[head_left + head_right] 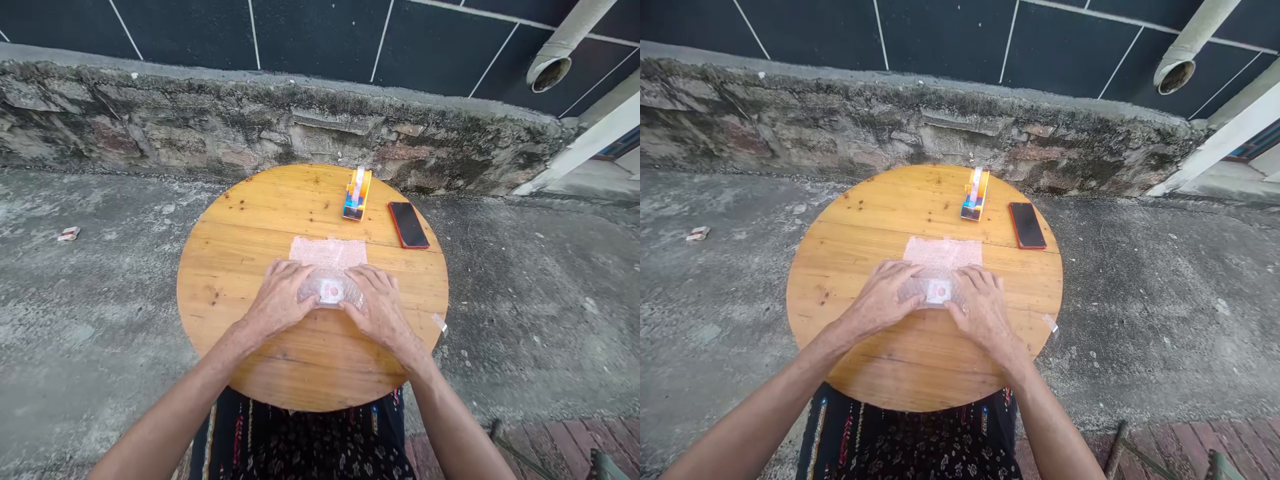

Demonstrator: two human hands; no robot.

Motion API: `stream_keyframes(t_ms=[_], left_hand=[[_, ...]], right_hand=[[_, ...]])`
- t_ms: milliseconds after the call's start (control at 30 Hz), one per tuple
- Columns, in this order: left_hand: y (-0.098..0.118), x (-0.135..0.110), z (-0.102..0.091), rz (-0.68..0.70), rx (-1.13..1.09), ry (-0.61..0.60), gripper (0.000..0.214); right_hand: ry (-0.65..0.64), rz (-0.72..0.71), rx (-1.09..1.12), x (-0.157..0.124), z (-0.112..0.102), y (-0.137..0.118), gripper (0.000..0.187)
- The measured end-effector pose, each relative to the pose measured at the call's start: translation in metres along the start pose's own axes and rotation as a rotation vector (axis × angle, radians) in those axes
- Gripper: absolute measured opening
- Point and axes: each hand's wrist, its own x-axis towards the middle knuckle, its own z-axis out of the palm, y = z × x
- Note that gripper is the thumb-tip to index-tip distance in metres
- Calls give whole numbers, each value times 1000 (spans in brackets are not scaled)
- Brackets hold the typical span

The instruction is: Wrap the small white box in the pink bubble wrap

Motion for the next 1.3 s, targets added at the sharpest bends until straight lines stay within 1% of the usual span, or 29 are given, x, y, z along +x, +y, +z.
stream_keyframes(t_ms=[67,133,200,267,333,467,533,633,800,1000,1300], left_hand=[[5,-4,-7,15,-20,-21,29],[15,-15,-13,48,-14,-28,17],[25,-29,-15,85,23,-22,11],[33,-45,-12,105,62,-5,11],[38,-58,-5,88,85,-6,12],[41,-76,15,71,102,-31,21],[41,-81,24,78,106,-20,21],[39,-85,33,75,98,-27,18],[35,-91,42,73,40,4,20],[35,-92,44,68,16,42,20],[35,-94,48,52,2,63,19]], right_hand=[[-49,10,66,-2,-13,3,33],[-75,32,156,-6,-26,6,23],[-58,45,200,-9,-36,8,18],[-51,26,198,-7,-37,10,16],[-100,-29,190,-3,-30,11,22],[-206,-138,142,9,-1,9,54],[-224,-150,114,13,11,9,61],[-230,-136,115,17,20,10,56],[-177,-114,137,20,19,12,48],[-192,-109,148,21,23,15,48],[-189,-98,154,20,25,14,48]])
